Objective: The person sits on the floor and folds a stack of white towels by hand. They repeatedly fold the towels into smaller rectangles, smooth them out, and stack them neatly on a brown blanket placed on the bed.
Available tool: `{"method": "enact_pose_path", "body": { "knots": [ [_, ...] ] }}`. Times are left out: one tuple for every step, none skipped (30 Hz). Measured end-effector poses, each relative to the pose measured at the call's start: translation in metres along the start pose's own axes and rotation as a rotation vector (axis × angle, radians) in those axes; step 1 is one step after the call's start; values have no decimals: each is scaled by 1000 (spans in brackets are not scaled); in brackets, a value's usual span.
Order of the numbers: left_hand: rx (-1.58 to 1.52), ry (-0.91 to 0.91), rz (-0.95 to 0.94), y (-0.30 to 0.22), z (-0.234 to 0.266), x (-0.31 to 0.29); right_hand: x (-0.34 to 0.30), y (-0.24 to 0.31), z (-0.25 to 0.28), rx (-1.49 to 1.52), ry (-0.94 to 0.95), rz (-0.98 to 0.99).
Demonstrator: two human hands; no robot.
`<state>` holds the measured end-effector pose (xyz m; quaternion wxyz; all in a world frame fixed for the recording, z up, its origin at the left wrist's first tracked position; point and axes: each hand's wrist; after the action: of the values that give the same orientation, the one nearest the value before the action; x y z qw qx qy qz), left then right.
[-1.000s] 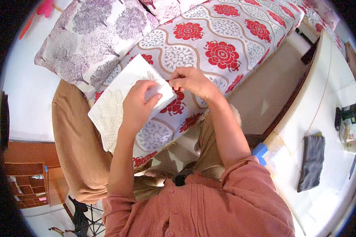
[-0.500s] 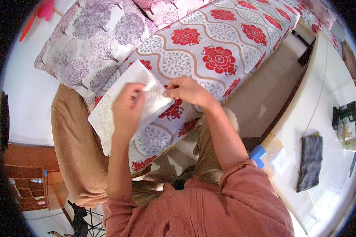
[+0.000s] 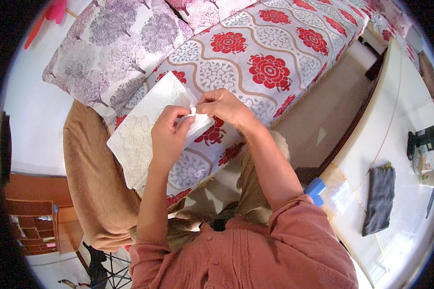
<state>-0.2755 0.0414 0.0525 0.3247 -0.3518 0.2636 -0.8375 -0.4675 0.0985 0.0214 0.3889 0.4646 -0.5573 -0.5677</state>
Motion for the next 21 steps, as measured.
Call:
{"method": "enact_pose_path", "body": {
  "knots": [
    [-71, 5, 52, 3, 2, 2, 1, -2, 0, -34, 5, 20],
    [-105, -27, 100, 6, 8, 7, 1, -3, 1, -60, -42, 18],
    [-133, -60, 150, 6, 20, 14, 0, -1, -3, -82, -85, 16],
    [-169, -92, 196, 8, 30, 24, -1, 1, -3, -110, -133, 16],
    [-168, -153, 129, 12, 41, 35, 2, -1, -3, -114, -162, 78],
    [-177, -215, 56, 16, 50, 49, 9, -5, 0, -129, -197, 144],
    [-145, -222, 63, 12, 63, 61, 14, -4, 1, -134, -226, 210],
    [-111, -230, 71, 7, 76, 72, 21, -1, 1, -193, -221, 315],
    [-108, -252, 57, 4, 87, 78, 29, 5, -5, -249, -216, 421],
    [-104, -274, 43, 4, 96, 84, 37, 14, -13, -305, -210, 526],
    [-98, -297, 31, 4, 102, 88, 43, 23, -21, -362, -161, 552],
    [-92, -306, 34, 3, 107, 91, 55, 25, -29, -476, -139, 621],
    [-95, -312, 37, 2, 108, 94, 69, 27, -34, -596, -123, 685],
    [-96, -317, 41, 1, 110, 97, 80, 27, -38, -716, -105, 748],
    [-95, -318, 38, 1, 110, 97, 83, 32, -44, -853, -49, 673],
    [-95, -318, 34, 0, 109, 97, 91, 27, -48, -872, -95, 760],
    [-95, -317, 29, -1, 106, 99, 102, 15, -52, -889, -144, 847],
    [-69, -306, 30, -1, 102, 98, 106, 6, -58, -902, -185, 923],
    [-46, -292, 30, -1, 97, 97, 111, -2, -61, -911, -203, 933],
    [-25, -277, 27, -2, 90, 98, 117, -9, -62, -923, -225, 942],
    [0, -277, 26, 0, 84, 95, 121, -12, -63, -929, -244, 954]
  ]
}}
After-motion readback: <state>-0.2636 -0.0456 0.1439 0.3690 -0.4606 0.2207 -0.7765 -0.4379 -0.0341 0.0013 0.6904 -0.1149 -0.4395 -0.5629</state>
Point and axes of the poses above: each hand's wrist, its own x-axis towards the middle knuckle, its own z-axis out of the back of the hand, y = z × x, and after that the axes turned 6 degrees about -y, right-handed
